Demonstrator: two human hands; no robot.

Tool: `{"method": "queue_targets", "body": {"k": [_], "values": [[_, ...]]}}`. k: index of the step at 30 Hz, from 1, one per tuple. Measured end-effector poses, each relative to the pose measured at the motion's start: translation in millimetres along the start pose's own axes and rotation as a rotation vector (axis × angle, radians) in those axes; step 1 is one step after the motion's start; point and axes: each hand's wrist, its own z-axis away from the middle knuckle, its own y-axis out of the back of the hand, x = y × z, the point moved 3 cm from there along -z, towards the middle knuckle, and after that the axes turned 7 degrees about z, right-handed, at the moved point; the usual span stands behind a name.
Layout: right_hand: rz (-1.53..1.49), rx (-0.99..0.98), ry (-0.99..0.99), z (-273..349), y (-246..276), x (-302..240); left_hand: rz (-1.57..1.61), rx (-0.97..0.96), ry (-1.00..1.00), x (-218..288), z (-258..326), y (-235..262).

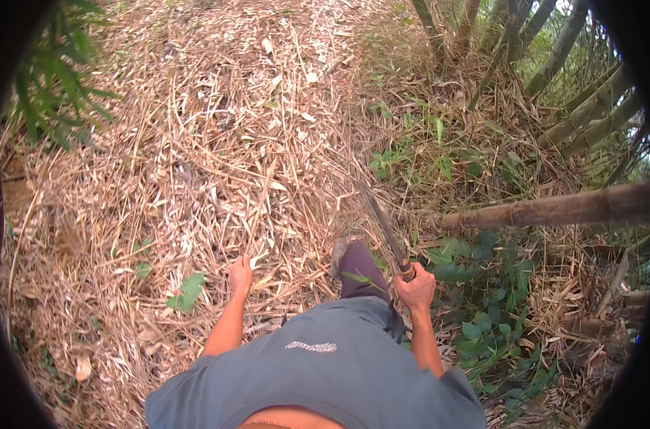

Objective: The person sits on the ground in a bamboo grove and uses a machete to split a bamboo stalk into thin strips. They then stand up and use the machete to cut a larger bamboo stalk from a standing plant.

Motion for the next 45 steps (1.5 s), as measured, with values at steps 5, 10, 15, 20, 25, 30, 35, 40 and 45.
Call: {"method": "queue_targets", "body": {"k": [5,10,15,20,25,30,35,40,45], "values": [[-0.100,0.083,0.070,-124.3,-5.7,-58.0,-0.029,-0.106,-0.111,79.6,-135.5,-14.5],[-0.408,0.081,-0.069,-227.9,-4.7,-126.3,-0.034,-0.021,-0.079,139.9,-208.3,-4.8],[-0.560,0.174,-0.079,-332.8,-11.4,-196.4,-0.045,-0.089,0.059,150.7,-267.2,4.4],[-0.727,0.183,-0.037,-458.8,-60.1,-263.4,-0.029,0.035,-0.025,178.5,-393.6,-9.3],[-0.760,0.216,-0.117,-589.3,-106.7,-341.9,0.123,0.088,-0.122,281.1,-579.7,-21.2],[-0.749,0.199,-0.217,-651.6,-124.0,-390.5,0.077,0.050,-0.399,433.1,-747.8,11.1],[-0.641,0.237,-0.307,-699.1,-144.1,-410.6,-0.060,0.057,-0.633,582.2,-856.6,45.9],[-0.773,0.209,-0.483,-792.2,-190.8,-429.5,-0.105,0.112,-0.816,701.8,-950.5,47.6],[-0.767,0.185,-0.405,-937.6,-228.6,-468.8,-0.131,0.134,-1.041,842.4,-1060.8,37.6]]}}
